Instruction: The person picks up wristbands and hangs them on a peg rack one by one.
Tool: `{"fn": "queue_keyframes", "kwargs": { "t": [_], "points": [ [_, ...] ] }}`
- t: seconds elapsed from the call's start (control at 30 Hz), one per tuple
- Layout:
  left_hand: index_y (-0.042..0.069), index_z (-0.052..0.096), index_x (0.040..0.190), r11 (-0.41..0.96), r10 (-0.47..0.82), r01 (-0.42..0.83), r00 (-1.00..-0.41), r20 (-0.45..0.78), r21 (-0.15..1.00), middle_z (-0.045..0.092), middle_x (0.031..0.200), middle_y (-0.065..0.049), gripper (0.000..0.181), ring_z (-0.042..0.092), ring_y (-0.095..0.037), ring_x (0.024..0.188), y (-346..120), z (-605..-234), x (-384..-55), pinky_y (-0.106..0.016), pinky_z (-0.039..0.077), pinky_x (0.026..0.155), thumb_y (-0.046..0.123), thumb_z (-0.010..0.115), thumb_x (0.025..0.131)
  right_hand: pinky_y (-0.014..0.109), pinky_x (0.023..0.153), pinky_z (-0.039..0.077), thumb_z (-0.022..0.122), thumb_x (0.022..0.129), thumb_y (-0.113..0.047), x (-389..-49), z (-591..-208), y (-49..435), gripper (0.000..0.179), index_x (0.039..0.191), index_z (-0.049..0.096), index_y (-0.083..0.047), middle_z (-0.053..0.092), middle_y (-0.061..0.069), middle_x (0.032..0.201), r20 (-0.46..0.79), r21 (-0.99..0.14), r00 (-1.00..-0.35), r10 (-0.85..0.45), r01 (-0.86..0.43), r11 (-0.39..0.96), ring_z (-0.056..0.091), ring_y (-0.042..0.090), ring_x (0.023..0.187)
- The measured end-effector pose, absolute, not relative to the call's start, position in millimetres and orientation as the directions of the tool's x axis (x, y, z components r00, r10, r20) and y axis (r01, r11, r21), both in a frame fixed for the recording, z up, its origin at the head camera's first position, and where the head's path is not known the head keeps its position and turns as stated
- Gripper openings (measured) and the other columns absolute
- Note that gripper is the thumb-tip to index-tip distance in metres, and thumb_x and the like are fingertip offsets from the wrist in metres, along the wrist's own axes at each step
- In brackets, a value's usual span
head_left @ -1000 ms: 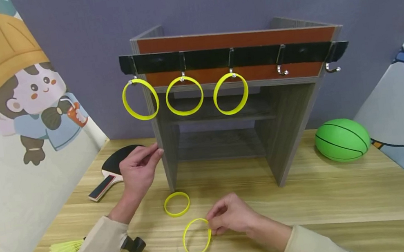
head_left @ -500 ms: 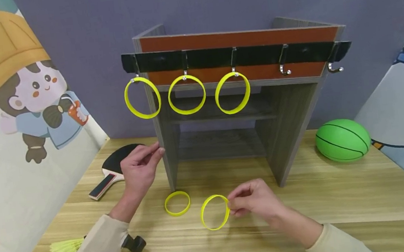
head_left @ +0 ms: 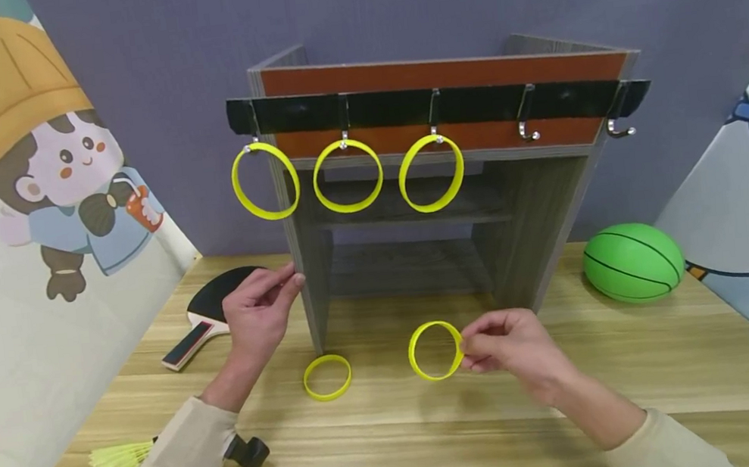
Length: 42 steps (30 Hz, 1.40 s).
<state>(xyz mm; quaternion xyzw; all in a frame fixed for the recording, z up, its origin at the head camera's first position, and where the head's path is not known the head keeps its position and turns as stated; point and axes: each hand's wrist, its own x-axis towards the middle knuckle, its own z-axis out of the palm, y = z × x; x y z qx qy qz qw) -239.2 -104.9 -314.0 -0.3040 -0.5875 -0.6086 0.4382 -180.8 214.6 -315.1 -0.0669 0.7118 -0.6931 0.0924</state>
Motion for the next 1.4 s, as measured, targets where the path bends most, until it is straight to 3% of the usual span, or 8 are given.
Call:
{"fn": "queue_keyframes", "kwargs": {
  "t": [0.43, 0.93, 1.4],
  "points": [
    [-0.024, 0.063, 0.086, 0.077, -0.179, 0.890, -0.430, 0.885, 0.449, 0.060, 0.070, -0.027, 0.023, 0.057, -0.009, 0.062, -105, -315, -239, -0.014, 0.045, 0.053, -0.033, 0.064, 0.064, 0.030, 0.065, 0.055, 0.063, 0.086, 0.008, -183, -271, 252, 0.011, 0.083, 0.070, -0.001, 0.067, 0.013, 0.077, 0.060, -0.987, -0.988, -0.144, -0.038, -0.157, 0.068, 0.022, 0.068],
    [-0.024, 0.063, 0.086, 0.056, -0.175, 0.893, -0.432, 0.885, 0.447, 0.060, 0.071, -0.026, 0.024, 0.057, -0.009, 0.062, -104, -315, -239, -0.014, 0.045, 0.053, -0.035, 0.063, 0.064, 0.030, 0.067, 0.055, 0.061, 0.086, 0.012, -183, -243, 271, 0.013, 0.085, 0.069, 0.002, 0.068, 0.016, 0.080, 0.113, -0.941, -0.989, -0.096, -0.076, -0.331, 0.069, 0.024, 0.071],
    [-0.024, 0.063, 0.086, 0.046, -0.180, 0.895, -0.429, 0.885, 0.443, 0.061, 0.071, -0.025, 0.025, 0.056, -0.009, 0.061, -104, -317, -241, -0.014, 0.044, 0.052, -0.034, 0.063, 0.064, 0.031, 0.066, 0.055, 0.068, 0.085, 0.004, -182, -197, 276, 0.006, 0.091, 0.071, 0.004, 0.069, 0.017, 0.087, 0.159, -0.936, -0.987, -0.003, -0.150, -0.318, 0.069, 0.026, 0.071]
  ]
}}
